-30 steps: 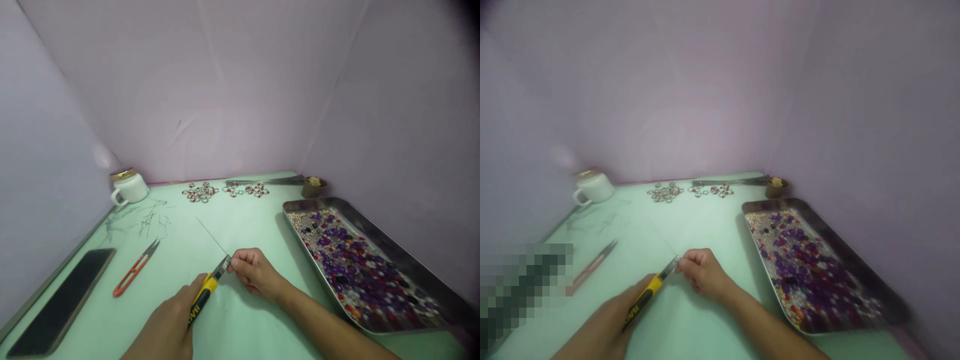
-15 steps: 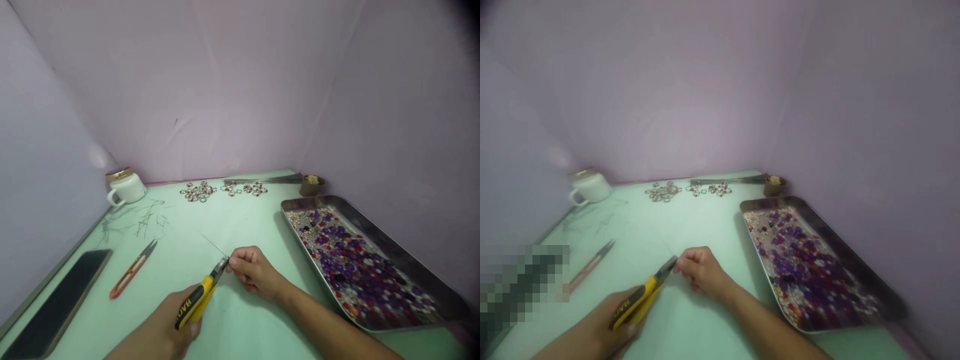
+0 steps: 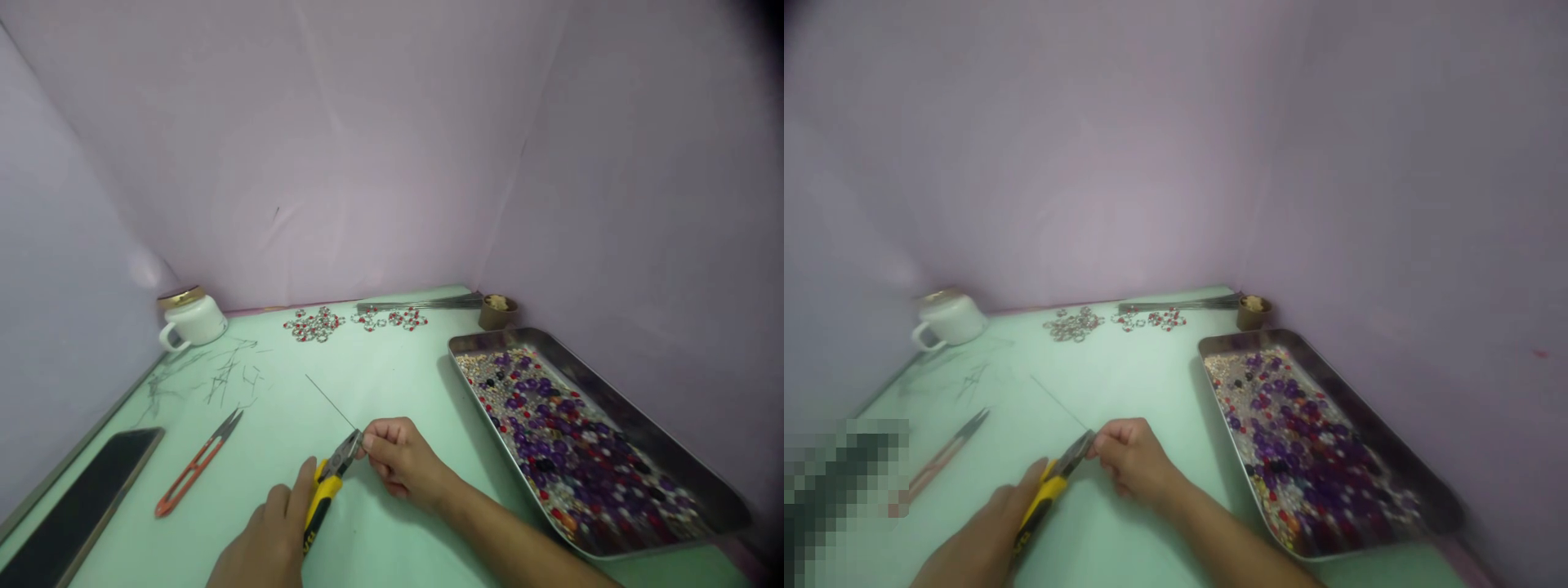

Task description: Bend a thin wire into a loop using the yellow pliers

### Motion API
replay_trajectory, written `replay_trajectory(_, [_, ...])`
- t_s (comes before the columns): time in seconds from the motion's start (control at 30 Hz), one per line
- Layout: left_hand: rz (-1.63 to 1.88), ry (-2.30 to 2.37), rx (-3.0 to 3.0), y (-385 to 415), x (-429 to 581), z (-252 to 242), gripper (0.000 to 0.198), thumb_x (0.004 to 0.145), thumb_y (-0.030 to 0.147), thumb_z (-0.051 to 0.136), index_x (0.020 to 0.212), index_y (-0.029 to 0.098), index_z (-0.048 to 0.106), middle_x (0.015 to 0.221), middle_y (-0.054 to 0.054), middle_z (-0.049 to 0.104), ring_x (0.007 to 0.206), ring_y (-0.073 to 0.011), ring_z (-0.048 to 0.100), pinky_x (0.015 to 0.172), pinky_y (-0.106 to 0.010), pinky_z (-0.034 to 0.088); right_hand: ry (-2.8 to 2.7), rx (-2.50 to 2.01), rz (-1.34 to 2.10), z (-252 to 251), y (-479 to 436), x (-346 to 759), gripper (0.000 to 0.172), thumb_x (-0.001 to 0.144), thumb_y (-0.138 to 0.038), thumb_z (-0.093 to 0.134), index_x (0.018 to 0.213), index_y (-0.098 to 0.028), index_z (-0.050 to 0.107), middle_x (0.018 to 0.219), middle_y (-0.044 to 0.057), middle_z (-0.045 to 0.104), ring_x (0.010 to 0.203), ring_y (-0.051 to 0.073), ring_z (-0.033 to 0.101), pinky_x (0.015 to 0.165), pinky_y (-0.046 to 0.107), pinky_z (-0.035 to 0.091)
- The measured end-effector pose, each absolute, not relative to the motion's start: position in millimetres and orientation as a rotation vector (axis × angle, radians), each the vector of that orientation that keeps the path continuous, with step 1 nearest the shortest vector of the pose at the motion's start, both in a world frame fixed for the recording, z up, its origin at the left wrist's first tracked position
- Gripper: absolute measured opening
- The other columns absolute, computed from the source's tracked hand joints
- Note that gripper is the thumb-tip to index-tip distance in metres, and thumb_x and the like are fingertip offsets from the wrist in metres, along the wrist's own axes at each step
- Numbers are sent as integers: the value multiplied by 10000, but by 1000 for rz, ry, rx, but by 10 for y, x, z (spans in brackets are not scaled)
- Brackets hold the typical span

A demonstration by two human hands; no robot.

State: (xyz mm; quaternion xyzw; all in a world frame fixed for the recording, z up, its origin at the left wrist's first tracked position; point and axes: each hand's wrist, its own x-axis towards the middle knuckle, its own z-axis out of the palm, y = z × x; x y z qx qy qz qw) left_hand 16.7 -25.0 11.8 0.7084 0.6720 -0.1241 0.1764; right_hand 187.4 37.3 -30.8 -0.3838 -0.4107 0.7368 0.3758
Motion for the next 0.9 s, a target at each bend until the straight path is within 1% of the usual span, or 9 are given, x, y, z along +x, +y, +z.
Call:
replay_trajectory(0.2, [-171,1863,1996,-279,140,159,739,651,-22,355,1357,179,272,1042,-115,562,938,-211,571,801,-278,431,-1054,-918,1903,-310,364,1893,299,642,-412,639,676,-124,562,391,-97,365,302,12,190,290,166,134])
replay_trajectory(0.37, [151,1585,1868,-232,69,247,476,726,142,412,1193,215,464,951,-44,616,975,-200,554,837,-224,421,-1102,-882,1886,-342,357,1911,337,648,-440,646,679,-112,577,391,-89,379,307,16,208,307,174,144])
replay_trajectory(0.43, [187,1455,1758,-190,40,265,340,715,195,441,1043,214,527,844,-12,615,847,-178,574,748,-205,452,-1090,-848,1919,-343,357,1925,345,645,-442,656,679,-107,583,396,-87,377,312,17,205,312,176,139])
replay_trajectory(0.47, [173,1403,1674,-171,27,261,267,701,215,455,957,203,533,748,4,594,718,-155,570,649,-195,462,-1079,-828,1940,-343,357,1932,342,643,-438,661,678,-106,585,398,-87,376,314,16,201,314,176,135])
replay_trajectory(0.53, [157,1315,1512,-141,7,229,139,667,237,481,793,180,494,575,39,501,497,-101,474,466,-173,402,-1055,-795,1967,-342,359,1946,330,640,-423,672,668,-106,586,393,-87,373,312,15,194,314,176,128])
replay_trajectory(0.63, [184,1200,1406,-120,-4,175,119,641,247,508,686,173,425,490,62,421,393,-62,381,385,-160,314,-1023,-776,1980,-342,362,1955,311,635,-403,677,644,-107,585,372,-84,372,302,17,188,302,178,117])
replay_trajectory(0.73, [189,1239,1488,-127,-2,178,101,661,220,489,747,170,472,546,38,493,438,-91,465,436,-175,380,-1012,-809,1983,-340,362,1949,292,637,-388,669,637,-108,586,374,-77,386,292,18,187,286,177,112])
replay_trajectory(0.8, [204,1337,1661,-148,0,197,229,679,195,470,900,182,526,719,-3,597,633,-147,572,603,-197,456,-1022,-854,1962,-334,360,1935,281,639,-382,659,632,-112,581,375,-76,392,289,17,194,282,174,117])
replay_trajectory(0.9, [135,1535,1882,-203,11,192,494,698,139,431,1182,228,469,1007,-33,615,912,-196,580,796,-210,431,-1050,-920,1919,-319,353,1908,261,638,-371,639,632,-119,571,364,-86,378,281,16,197,281,170,128])
